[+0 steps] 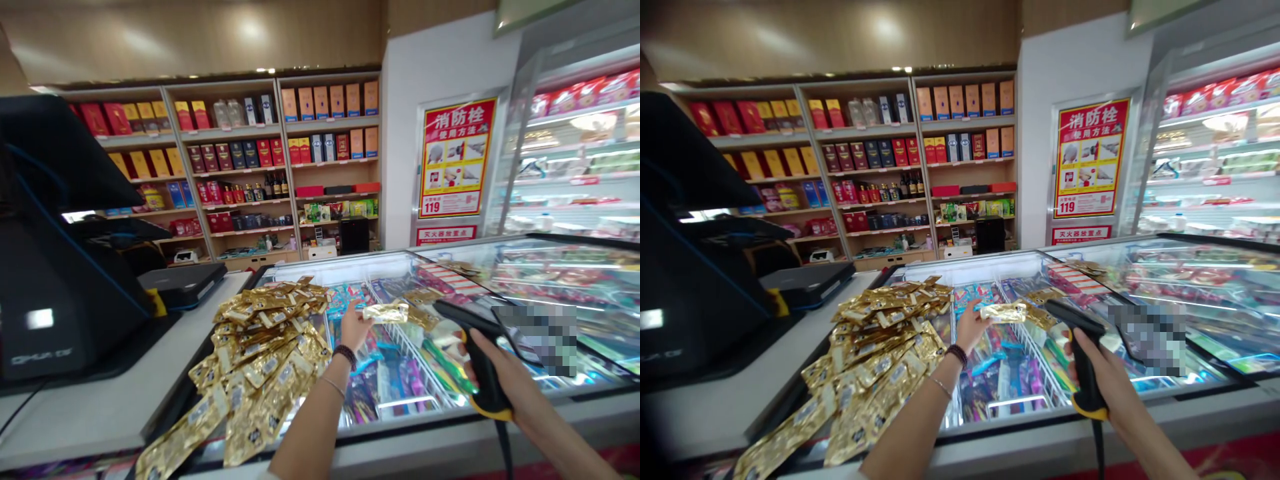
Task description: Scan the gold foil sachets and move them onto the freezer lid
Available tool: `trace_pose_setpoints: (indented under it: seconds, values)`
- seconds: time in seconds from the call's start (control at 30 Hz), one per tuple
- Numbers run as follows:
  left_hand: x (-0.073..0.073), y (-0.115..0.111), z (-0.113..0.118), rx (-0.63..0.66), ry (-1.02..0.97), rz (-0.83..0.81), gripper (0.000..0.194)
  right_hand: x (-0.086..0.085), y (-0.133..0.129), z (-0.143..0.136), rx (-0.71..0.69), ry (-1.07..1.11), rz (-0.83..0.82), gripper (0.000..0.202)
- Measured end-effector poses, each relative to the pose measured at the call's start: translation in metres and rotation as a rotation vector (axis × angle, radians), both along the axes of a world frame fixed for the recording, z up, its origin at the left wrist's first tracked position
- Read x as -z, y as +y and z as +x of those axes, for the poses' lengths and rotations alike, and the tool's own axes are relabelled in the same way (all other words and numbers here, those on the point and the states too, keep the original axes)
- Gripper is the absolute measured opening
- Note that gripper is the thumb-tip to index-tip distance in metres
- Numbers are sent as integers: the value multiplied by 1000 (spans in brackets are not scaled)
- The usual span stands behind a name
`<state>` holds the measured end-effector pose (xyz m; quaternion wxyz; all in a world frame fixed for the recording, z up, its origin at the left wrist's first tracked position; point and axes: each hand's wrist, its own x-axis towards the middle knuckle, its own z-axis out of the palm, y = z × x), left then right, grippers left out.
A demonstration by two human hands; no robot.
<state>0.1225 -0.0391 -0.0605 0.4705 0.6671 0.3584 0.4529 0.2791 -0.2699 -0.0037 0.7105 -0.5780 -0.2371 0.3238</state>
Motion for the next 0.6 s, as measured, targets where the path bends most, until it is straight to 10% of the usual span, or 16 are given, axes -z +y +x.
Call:
trace_pose_setpoints:
  seconds: [0.4, 0.6]
  values:
    - [-8, 8, -30, 63, -587, -330, 24, -15, 19, -73, -331, -401, -125, 53]
    - [-8, 11, -27, 74, -710, -437, 20, -18, 14, -86, -237, -558, -137, 48]
